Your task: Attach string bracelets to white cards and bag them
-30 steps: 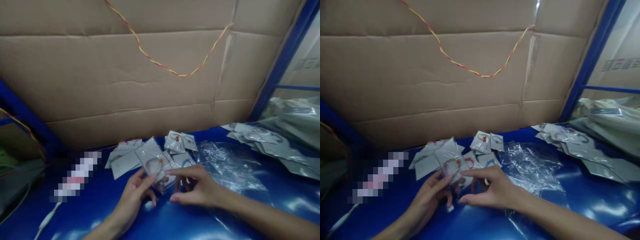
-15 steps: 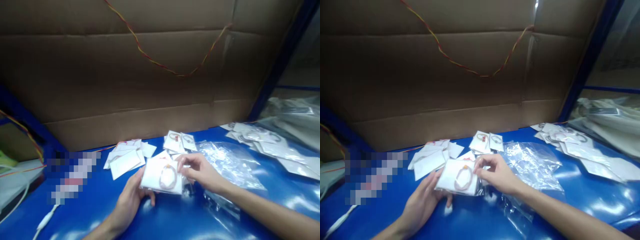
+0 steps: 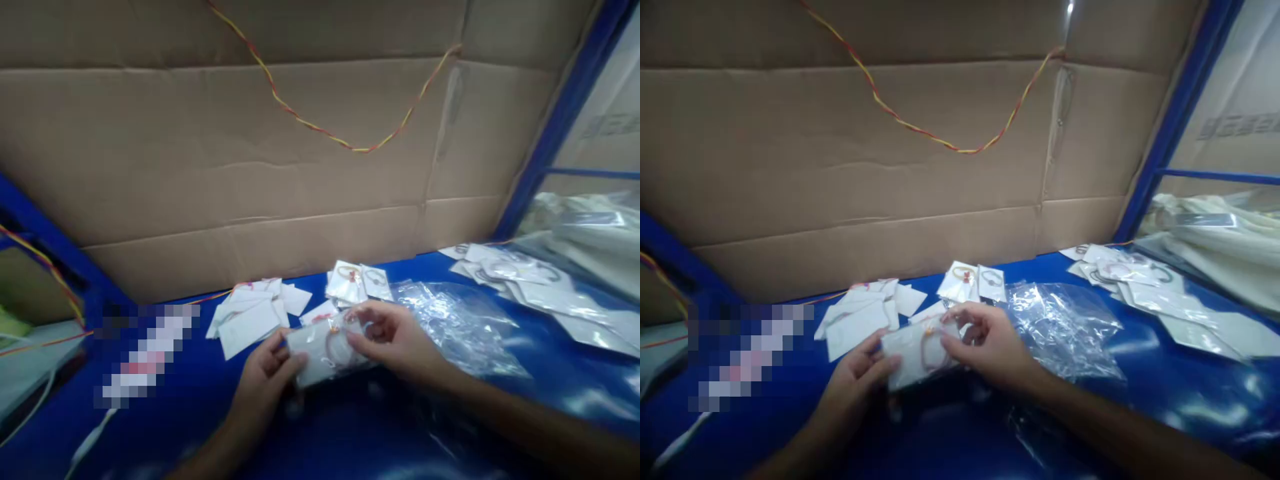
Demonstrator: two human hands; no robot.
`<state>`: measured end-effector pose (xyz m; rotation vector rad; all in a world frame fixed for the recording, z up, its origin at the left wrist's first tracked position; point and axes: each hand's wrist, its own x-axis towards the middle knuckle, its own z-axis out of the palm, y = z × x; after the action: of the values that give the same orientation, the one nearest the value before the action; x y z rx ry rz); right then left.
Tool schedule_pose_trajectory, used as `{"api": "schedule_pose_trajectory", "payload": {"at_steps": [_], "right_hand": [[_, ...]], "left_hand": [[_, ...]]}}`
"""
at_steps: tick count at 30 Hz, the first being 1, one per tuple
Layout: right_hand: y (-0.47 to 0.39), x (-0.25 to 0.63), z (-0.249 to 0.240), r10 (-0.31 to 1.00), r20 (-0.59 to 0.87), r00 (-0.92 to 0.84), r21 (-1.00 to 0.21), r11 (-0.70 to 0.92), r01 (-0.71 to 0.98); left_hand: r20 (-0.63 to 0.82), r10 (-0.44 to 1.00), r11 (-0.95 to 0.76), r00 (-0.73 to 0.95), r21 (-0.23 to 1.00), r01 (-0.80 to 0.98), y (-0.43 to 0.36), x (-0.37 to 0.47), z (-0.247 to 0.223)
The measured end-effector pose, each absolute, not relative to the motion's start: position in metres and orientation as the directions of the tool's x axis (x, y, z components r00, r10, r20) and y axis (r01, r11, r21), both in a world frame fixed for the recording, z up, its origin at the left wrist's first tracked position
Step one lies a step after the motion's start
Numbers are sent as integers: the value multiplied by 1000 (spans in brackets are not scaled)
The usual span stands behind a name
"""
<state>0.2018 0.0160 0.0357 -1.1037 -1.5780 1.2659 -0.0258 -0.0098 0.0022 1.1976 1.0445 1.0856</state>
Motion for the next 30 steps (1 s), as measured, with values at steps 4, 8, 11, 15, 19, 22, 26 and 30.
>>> {"api": "schedule_pose_trajectory", "payload": {"at_steps": [4, 8, 11, 15, 19, 22, 26, 30], "right_hand": [[18, 205, 38, 950, 221, -221, -947, 263, 185], [26, 209, 36, 960, 199, -196, -965, 227, 134], [29, 210, 34, 966, 86, -244, -994, 99, 42], [30, 210, 35, 956, 39, -290, -998, 22, -62], [32, 209, 34, 975, 36, -220, -998, 24, -58], [33, 208, 32, 984, 71, -165, -996, 62, -59], [32, 208, 30, 980, 107, -165, -993, 96, -74], [32, 208, 29, 978, 115, -176, -993, 105, -61]], "left_hand": [[7, 990, -6, 140, 1000, -14, -12, -24, 7], [24, 987, -23, 161, 1000, -8, -13, -23, 8], [1, 985, 1, 173, 1000, -15, -12, -25, 7], [-10, 989, 17, 149, 999, -50, -13, -27, 4], [5, 992, 5, 123, 997, -82, -18, -23, 2], [-38, 985, 63, 166, 987, -150, -19, -17, 2], [-49, 969, 64, 241, 996, -56, -16, -18, 3], [-76, 947, 43, 313, 993, 112, -14, -22, 7]]}}
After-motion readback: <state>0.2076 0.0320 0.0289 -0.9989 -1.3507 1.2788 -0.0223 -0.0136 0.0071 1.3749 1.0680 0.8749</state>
